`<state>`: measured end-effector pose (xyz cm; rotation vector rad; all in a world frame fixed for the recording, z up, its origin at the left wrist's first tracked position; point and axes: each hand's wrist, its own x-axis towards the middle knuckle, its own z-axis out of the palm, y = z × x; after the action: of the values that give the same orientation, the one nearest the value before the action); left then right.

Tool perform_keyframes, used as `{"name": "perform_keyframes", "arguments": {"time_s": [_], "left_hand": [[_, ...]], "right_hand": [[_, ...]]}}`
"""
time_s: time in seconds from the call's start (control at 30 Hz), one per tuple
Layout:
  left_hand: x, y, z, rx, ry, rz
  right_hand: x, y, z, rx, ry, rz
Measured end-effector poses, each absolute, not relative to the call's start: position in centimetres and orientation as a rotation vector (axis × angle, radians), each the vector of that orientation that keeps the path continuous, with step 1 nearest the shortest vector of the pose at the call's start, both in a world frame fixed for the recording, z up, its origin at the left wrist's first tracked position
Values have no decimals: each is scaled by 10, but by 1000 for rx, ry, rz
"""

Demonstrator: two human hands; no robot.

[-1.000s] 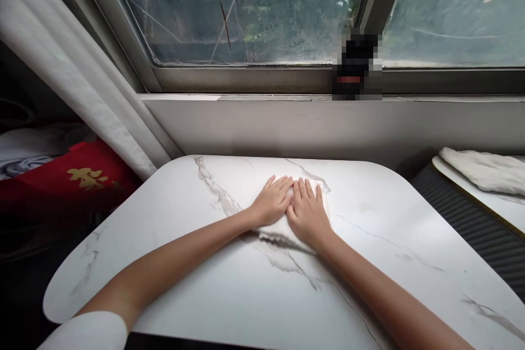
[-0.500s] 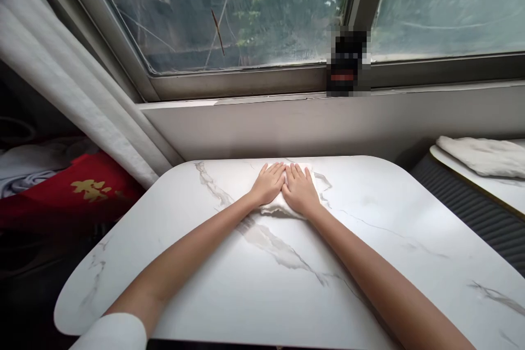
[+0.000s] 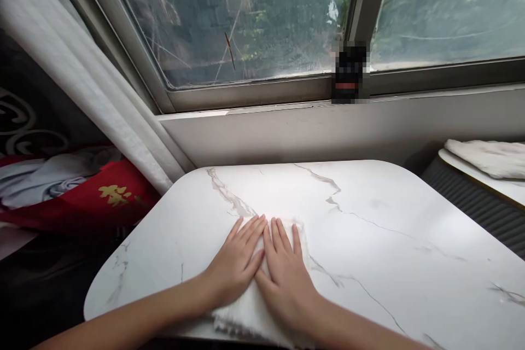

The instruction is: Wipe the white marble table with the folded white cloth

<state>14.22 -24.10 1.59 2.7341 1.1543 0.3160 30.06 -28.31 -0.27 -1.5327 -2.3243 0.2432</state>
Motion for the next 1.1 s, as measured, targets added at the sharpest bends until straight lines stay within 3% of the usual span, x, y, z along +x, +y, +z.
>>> {"name": "perform_keyframes", "arguments": {"time_s": [0.27, 0.47, 0.7, 0.97, 1.1], "left_hand": [[147, -80, 8, 2602, 1404, 373], [148, -33, 9, 2599, 1449, 429], [134, -76, 3, 2690, 1402, 412], [65, -207, 22, 2757, 1114, 291], [23, -232, 22, 2754, 1190, 255]], "right_hand": [[274, -124, 9, -1736, -2243, 130], [270, -75, 7, -1794, -2176, 92], [265, -122, 7, -1723, -2205, 163], [224, -259, 12, -1460, -2204, 698], [199, -273, 18, -1293, -2303, 811]]}}
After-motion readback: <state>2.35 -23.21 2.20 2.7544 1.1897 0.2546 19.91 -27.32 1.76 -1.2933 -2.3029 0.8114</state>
